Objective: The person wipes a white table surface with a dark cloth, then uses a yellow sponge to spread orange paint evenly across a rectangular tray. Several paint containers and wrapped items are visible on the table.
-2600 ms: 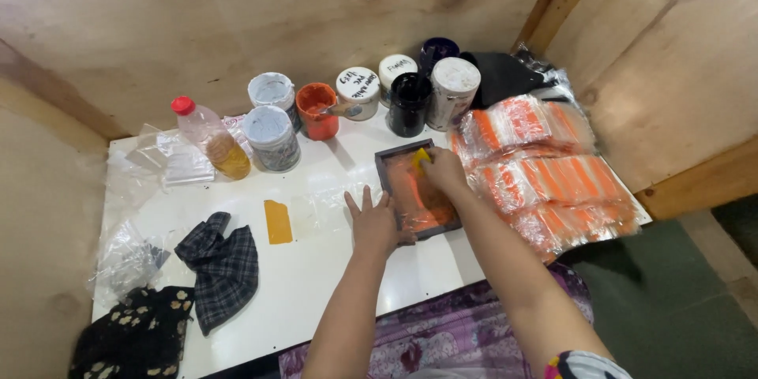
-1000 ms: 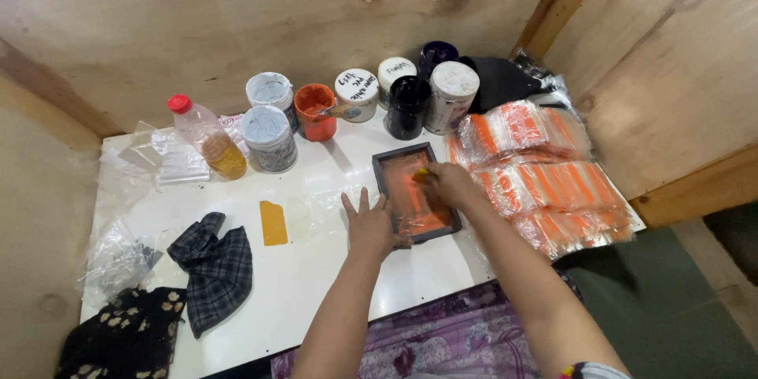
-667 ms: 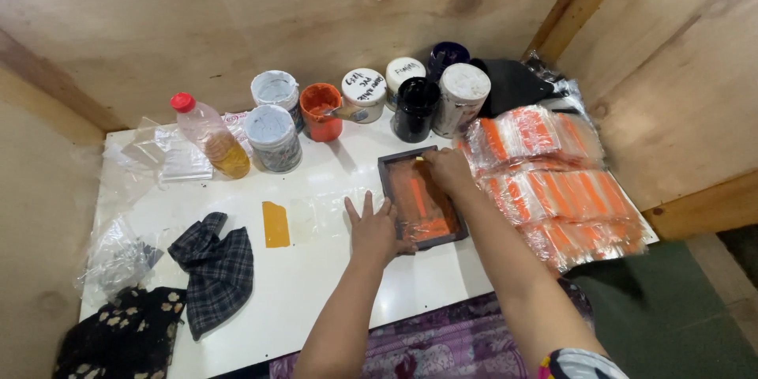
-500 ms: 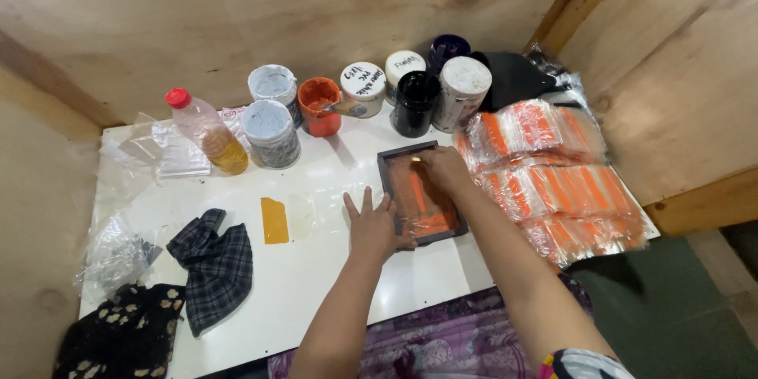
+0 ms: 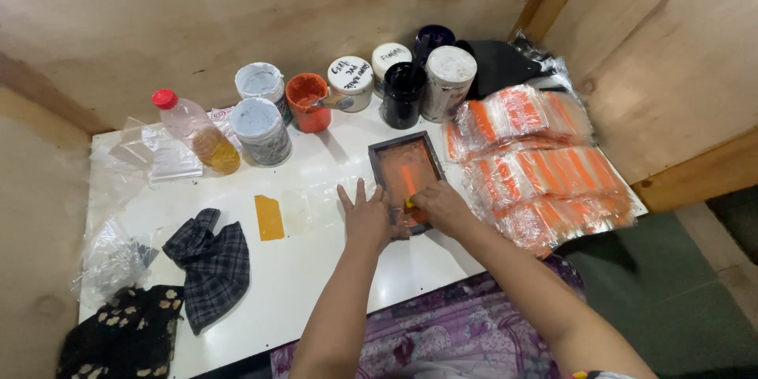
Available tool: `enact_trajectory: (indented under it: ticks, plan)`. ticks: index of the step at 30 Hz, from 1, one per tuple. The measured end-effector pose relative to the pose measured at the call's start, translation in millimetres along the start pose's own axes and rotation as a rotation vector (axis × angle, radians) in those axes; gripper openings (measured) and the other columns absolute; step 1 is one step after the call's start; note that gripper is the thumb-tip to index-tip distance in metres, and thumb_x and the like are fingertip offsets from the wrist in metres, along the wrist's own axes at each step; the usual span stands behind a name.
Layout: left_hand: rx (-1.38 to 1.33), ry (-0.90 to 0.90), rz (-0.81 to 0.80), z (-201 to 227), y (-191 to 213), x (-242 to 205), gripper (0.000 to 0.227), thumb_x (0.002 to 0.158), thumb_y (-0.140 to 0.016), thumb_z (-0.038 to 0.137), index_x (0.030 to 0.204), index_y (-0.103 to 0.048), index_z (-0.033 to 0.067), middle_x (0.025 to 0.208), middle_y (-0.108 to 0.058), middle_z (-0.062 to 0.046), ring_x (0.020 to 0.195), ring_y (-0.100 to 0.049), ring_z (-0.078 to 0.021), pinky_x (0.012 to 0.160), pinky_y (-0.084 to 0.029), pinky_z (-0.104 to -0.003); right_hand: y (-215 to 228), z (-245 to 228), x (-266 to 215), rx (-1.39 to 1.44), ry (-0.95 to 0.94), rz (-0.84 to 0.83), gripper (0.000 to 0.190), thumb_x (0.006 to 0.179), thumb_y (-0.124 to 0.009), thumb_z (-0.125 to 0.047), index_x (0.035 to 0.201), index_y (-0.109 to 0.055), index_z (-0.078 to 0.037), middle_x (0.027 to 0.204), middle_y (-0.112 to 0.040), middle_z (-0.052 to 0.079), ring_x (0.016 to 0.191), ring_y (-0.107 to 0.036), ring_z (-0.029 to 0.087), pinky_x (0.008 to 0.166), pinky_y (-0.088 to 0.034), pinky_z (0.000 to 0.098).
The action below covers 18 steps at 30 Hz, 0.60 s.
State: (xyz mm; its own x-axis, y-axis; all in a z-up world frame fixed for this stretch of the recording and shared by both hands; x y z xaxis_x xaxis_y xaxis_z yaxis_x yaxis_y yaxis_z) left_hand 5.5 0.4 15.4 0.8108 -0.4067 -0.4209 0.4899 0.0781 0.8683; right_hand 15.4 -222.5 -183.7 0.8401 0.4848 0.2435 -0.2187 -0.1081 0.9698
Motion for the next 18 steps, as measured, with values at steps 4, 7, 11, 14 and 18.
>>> enact_trajectory:
  ticks: [4,7,11,14,18]
  plan:
    - [-0.006,-0.003,0.017,-1.0,-6.2,7.8,0.081,0.084,-0.075,0.05,0.15,-0.047,0.0116,0.16,-0.042,-0.005,0.156,-0.015,-0.0342,0.122,0.007,-0.067,24.6,7.3,11.7,0.102,-0.085,-0.016,0.023,0.083,-0.077,-0.041,0.098,-0.072,-0.024,0.082,-0.075,-0.002,0.081,-0.07,0.017,0.077,-0.047,0.0314]
    - [0.013,0.001,0.0,-0.8,-10.5,11.8,0.084,0.082,-0.075,0.054,0.149,-0.048,0.0119,0.16,-0.043,-0.004,0.156,-0.014,-0.0334,0.122,0.01,-0.065,51.3,18.3,34.8,0.292,-0.194,-0.013,0.026,0.081,-0.077,-0.036,0.099,-0.072,-0.018,0.08,-0.076,0.008,0.086,-0.073,0.029,0.077,-0.055,0.0401]
    - [0.003,0.01,0.014,0.0,-7.6,10.7,0.085,0.08,-0.077,0.054,0.148,-0.05,0.0116,0.159,-0.044,-0.005,0.156,-0.015,-0.0339,0.122,0.009,-0.066,26.4,57.3,76.7,0.244,-0.313,0.136,0.022,0.089,-0.071,-0.036,0.103,-0.075,-0.019,0.079,-0.075,0.01,0.081,-0.073,0.033,0.077,-0.057,0.0429]
    - [-0.003,0.014,0.002,0.6,-4.4,9.3,0.085,0.081,-0.076,0.055,0.149,-0.049,0.0116,0.159,-0.043,-0.004,0.156,-0.015,-0.0337,0.123,0.009,-0.066,-10.8,80.5,98.0,0.176,-0.311,0.13,0.021,0.085,-0.073,-0.036,0.101,-0.076,-0.022,0.08,-0.075,0.005,0.083,-0.072,0.029,0.079,-0.056,0.0398]
    - [-0.038,0.017,-0.007,-0.2,-3.9,8.3,0.087,0.079,-0.077,0.056,0.149,-0.049,0.0113,0.159,-0.043,-0.004,0.156,-0.015,-0.0335,0.122,0.011,-0.066,-8.9,62.4,104.1,0.004,-0.293,0.07,0.014,0.081,-0.074,-0.041,0.086,-0.072,-0.029,0.072,-0.07,-0.007,0.079,-0.07,0.02,0.079,-0.052,0.0342]
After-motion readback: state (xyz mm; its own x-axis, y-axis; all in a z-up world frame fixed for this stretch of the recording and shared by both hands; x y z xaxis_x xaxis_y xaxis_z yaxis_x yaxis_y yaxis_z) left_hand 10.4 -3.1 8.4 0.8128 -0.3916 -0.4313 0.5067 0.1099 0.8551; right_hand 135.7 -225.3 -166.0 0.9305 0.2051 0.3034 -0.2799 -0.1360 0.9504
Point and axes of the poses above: each hand's wrist, its own x-axis towards the middle knuckle, its own y-axis out of the back of the hand, z = x × y, the point moved 1 cm from there along x, towards the middle knuckle
